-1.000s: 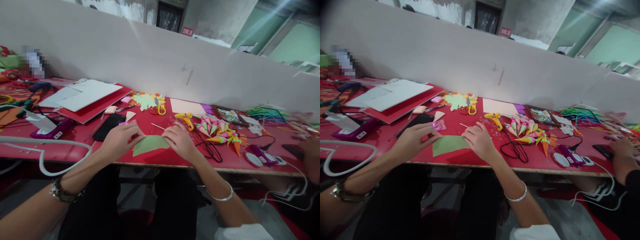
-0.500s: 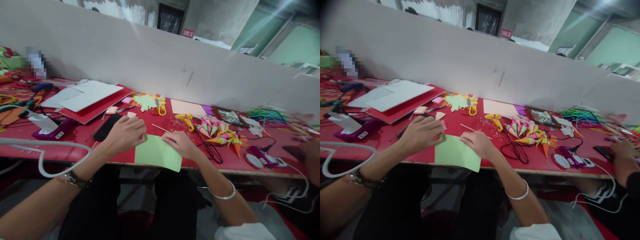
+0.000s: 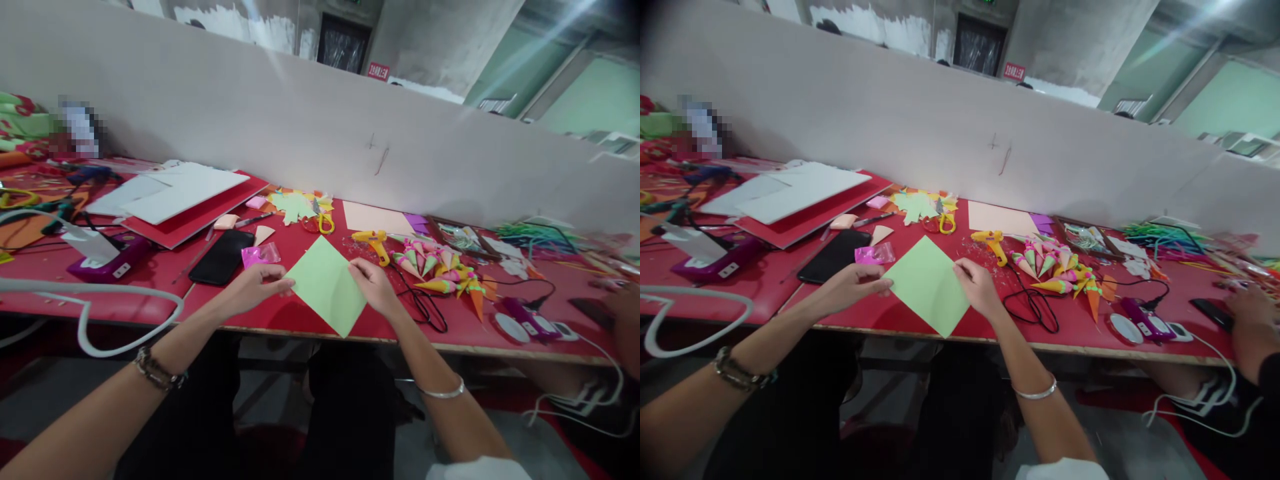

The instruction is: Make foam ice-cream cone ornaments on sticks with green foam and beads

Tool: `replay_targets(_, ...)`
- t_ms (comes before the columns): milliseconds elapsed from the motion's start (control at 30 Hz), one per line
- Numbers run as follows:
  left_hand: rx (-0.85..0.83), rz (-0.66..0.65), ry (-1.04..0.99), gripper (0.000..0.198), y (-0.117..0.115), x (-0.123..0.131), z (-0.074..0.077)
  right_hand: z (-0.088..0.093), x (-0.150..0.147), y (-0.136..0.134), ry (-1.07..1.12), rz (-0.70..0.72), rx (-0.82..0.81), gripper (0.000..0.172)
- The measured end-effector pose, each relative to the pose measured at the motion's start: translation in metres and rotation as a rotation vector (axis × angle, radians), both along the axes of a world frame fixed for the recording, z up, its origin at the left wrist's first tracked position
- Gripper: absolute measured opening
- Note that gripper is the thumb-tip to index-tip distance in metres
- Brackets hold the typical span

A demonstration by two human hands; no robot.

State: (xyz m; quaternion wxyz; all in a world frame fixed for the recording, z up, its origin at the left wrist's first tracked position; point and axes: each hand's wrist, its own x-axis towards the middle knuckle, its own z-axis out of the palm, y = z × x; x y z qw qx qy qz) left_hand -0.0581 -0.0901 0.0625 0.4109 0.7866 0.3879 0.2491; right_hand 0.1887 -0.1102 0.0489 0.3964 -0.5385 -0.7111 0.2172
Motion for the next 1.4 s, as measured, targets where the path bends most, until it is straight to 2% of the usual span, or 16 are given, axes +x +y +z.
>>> replay_targets(33, 0.017, 0.014, 0.003, 0.032, 0.0, 0.001, 0.0, 0.0, -0.003, -0.002, -0.049, -0.048, 0.069, 0.017)
replay_targets(100, 0.052, 0.034, 0.013, 0.031, 0.0, 0.003, 0.001, 0.003, -0.013, -0.008, -0.167, -0.116, 0.247, 0.026)
replay_targets(167, 0.09, 0.036, 0.009, 0.03, -0.002, 0.006, 0.002, 0.008, -0.025, -0.016, -0.227, 0.02, 0.309, 0.03)
replay_targets(267, 0.171, 0.004, -0.072, 0.027, -0.005, 0.012, 0.007, 0.017, -0.041, -0.026, -0.165, 0.258, 0.231, 0.033)
replay_targets(367, 0.221, -0.1, -0.19, 0.024, -0.008, 0.017, 0.013, 0.022, -0.051, -0.029, -0.063, 0.351, 0.129, 0.03)
replay_targets(500, 0.156, -0.201, -0.297, 0.017, -0.01, 0.025, 0.016, 0.022, -0.055, -0.026, 0.15, 0.435, -0.012, 0.021)
replay_targets(600, 0.093, -0.196, -0.375, 0.016, -0.012, 0.028, 0.013, 0.021, -0.056, -0.026, 0.24, 0.434, -0.059, 0.02)
replay_targets(867, -0.119, -0.176, -0.507, 0.024, -0.014, 0.028, 0.004, 0.022, -0.057, -0.026, 0.261, 0.46, -0.078, 0.02)
replay_targets(1000, -0.105, -0.204, -0.513, 0.025, -0.013, 0.025, 0.003, 0.021, -0.056, -0.026, 0.274, 0.46, -0.071, 0.019)
replay_targets(1167, -0.078, -0.208, -0.498, 0.036, -0.011, 0.027, 0.0, 0.023, -0.057, -0.027, 0.175, 0.39, 0.021, 0.003)
replay_targets(1267, -0.044, -0.165, -0.496, 0.038, -0.01, 0.032, -0.002, 0.023, -0.058, -0.025, 0.11, 0.303, 0.115, 0.006)
replay_targets(1400, 0.016, -0.071, -0.427, 0.032, -0.007, 0.029, -0.002, 0.021, -0.053, -0.022, 0.145, 0.21, 0.149, 0.009)
